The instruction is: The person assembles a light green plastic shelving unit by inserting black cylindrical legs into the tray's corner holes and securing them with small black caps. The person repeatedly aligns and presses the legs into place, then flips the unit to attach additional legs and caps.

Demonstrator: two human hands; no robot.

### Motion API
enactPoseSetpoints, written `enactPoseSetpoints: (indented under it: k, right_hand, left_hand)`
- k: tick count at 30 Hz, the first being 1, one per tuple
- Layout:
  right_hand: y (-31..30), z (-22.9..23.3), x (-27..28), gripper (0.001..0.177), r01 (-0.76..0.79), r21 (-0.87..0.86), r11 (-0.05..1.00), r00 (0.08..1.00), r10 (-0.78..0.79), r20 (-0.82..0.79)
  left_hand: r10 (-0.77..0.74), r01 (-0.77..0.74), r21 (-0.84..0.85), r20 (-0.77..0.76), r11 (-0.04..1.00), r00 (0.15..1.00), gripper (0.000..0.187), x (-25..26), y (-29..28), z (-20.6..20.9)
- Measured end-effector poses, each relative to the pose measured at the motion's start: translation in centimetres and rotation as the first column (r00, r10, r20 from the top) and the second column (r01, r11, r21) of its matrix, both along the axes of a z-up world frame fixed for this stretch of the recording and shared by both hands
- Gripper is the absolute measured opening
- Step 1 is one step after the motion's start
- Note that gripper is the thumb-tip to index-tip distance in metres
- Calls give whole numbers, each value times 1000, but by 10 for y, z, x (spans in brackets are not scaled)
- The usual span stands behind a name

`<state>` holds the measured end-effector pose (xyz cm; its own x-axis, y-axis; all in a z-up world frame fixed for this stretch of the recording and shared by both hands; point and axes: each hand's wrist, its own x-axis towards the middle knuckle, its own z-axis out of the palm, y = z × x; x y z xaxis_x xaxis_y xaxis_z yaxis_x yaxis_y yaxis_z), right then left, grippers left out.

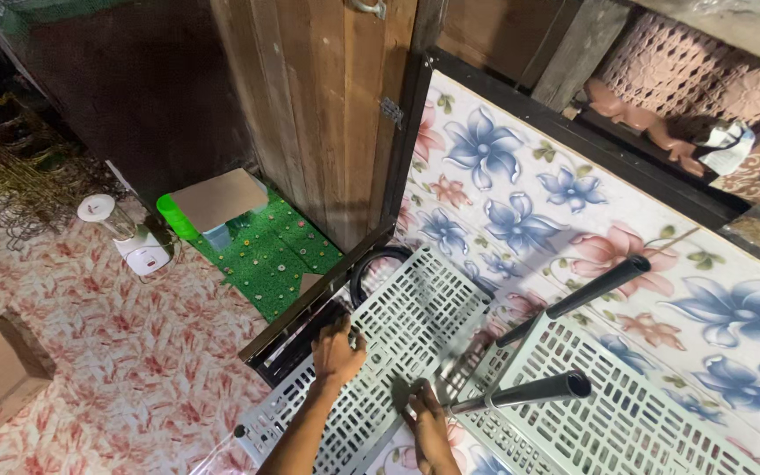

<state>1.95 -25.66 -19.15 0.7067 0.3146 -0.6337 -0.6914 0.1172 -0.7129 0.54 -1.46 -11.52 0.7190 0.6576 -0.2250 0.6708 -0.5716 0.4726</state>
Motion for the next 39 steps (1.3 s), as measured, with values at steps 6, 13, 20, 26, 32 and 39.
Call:
enactPoseSetpoints:
  k: [6,13,20,26,32,39]
  right_hand:
    - [-5,-8,5,72,18,-34,999,1000,-18,-23]
    - [-4,5,8,70,-14,-36,999,1000,15,24]
    - [-5,-1,6,71,-20,-58,998,999,23,42]
    - [-6,-8,1,71,-84,-243,966,975,130,180]
    - [-21,39,-5,61,-69,-282,957,810,219,544]
    - [-67,146,-8,54,175,-388,905,710,157,687]
  left_hand:
    - [-22,22,-13,23,1000,999,66,3,-7,-18]
    - [-20,20,-5,27,1000,999,65,7,-10,-26]
    - [-52,52,7,-15,999,999,69,5,-12,-34]
    - [-143,118,176,134,977,981,70,2,-29,-35]
    - [-259,330,-15,588,944,766,54,-11,-102,37]
    - [-37,468,-447,691,763,721,58,-43,-192,136]
